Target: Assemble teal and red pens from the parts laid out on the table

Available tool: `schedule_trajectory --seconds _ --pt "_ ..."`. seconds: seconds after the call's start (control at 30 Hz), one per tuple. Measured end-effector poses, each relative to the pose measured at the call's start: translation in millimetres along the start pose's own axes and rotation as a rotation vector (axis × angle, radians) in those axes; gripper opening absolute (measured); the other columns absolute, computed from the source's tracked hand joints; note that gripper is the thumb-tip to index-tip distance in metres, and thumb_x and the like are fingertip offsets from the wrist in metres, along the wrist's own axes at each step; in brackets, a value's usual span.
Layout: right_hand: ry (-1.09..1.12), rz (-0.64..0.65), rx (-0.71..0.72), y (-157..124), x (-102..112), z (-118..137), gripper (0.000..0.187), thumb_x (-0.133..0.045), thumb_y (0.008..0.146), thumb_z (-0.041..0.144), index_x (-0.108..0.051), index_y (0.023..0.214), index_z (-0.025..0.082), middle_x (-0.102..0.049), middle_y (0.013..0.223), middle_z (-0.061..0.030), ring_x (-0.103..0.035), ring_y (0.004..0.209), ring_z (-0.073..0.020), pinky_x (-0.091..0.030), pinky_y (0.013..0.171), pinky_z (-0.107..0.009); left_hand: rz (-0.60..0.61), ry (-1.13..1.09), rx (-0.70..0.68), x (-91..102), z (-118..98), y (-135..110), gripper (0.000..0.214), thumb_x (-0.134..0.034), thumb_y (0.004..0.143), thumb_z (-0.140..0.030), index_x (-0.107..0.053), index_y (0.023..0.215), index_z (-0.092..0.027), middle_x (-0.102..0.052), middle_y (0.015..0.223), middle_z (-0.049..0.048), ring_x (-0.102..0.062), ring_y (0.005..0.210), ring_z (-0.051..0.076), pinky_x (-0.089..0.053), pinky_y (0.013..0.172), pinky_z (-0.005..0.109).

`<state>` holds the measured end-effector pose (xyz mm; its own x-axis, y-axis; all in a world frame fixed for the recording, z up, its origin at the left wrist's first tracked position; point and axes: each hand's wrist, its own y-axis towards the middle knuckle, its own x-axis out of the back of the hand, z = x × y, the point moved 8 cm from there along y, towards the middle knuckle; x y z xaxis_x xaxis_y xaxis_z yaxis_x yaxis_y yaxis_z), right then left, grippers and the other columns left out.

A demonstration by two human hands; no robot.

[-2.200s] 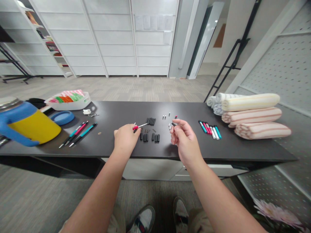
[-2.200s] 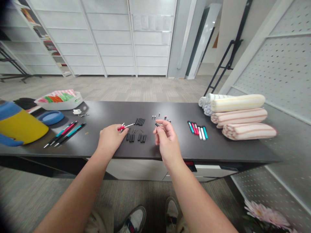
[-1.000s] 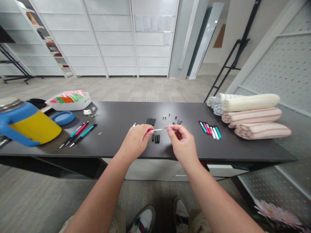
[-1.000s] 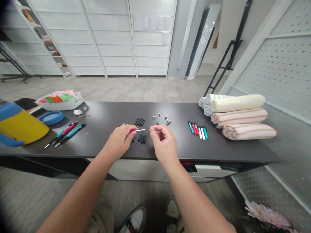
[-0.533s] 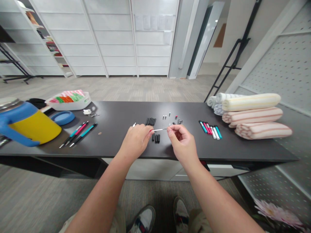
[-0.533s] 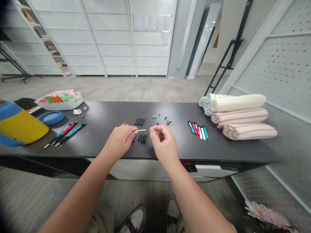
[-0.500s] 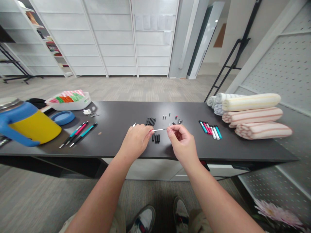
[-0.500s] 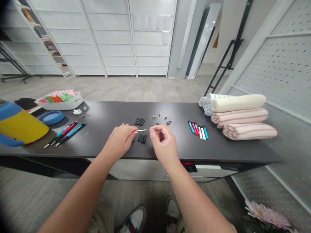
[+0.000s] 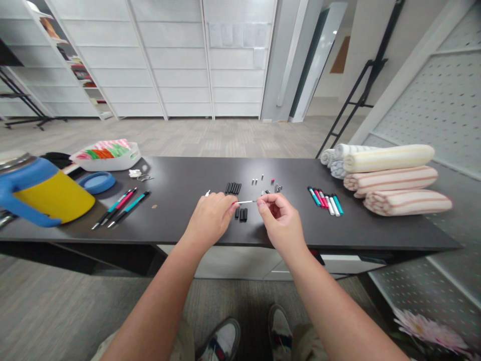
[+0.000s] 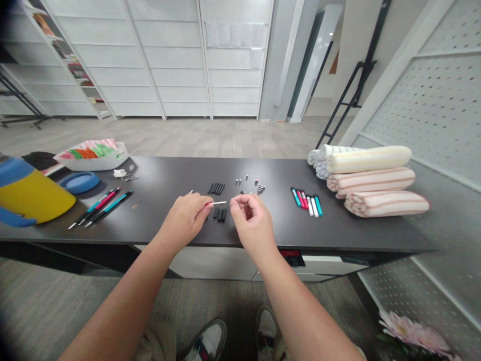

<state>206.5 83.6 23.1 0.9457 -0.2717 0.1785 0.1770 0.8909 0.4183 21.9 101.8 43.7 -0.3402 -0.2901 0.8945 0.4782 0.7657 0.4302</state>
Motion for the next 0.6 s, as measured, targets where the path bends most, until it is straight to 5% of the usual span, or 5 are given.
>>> schedule_trajectory --seconds 0.6 --pt "-0.062 0.118 0.013 2 -8 2 0.033 -0.058 0.102 0.052 -0.074 0.101 0.023 -0.064 0.084 -0.0025 -0.056 0.067 -0.0164 -0.046 0.063 -0.03 0.034 -0.058 -0.062 -2.0 -5 1 0.039 -0.035 0.113 -0.041 -0.068 0.112 -0.02 -0.069 0.097 0.0076 -0.059 0.087 0.024 -0.043 0.08 0.037"
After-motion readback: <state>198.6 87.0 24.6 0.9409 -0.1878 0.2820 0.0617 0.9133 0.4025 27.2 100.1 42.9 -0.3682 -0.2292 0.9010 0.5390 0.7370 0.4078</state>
